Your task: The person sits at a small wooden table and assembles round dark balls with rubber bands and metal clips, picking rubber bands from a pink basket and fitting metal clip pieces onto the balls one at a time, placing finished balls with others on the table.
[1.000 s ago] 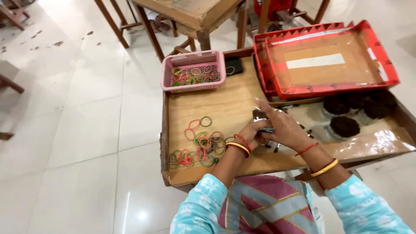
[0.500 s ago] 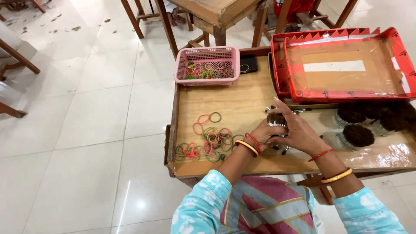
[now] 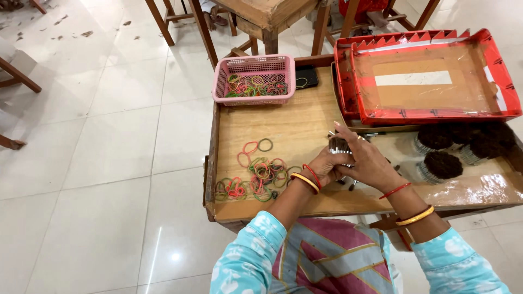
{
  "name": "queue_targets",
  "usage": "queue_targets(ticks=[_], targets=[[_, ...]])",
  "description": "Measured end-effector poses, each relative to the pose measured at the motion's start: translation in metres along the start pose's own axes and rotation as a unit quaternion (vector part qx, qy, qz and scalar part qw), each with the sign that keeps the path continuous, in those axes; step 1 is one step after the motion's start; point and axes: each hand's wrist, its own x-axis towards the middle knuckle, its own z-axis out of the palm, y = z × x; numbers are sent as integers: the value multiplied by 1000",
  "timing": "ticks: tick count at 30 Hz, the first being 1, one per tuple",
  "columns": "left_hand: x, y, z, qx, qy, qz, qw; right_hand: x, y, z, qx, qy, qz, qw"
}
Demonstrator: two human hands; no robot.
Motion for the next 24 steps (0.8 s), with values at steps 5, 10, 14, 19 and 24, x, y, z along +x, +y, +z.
queue_targets(ticks=[5,10,14,19,24], targets=[[0,-1,-5,-14,-4,-4,1000,1,-10,-5,-17,3,14,1000],[-11,15,12,-18,9,-21,1000,6,-15,-17,-15,-30,-53,998],[-2,1,-7,-17,-16,-11,1000,3,-11,-15,-23,-46,12,999],[-11,10,5,-22,-16,-5,1000,3,-14,-16,30,-64,67,995],[3,-4,-11,19,-21,11,1000,2,-19,-17,49,-55,66,995]])
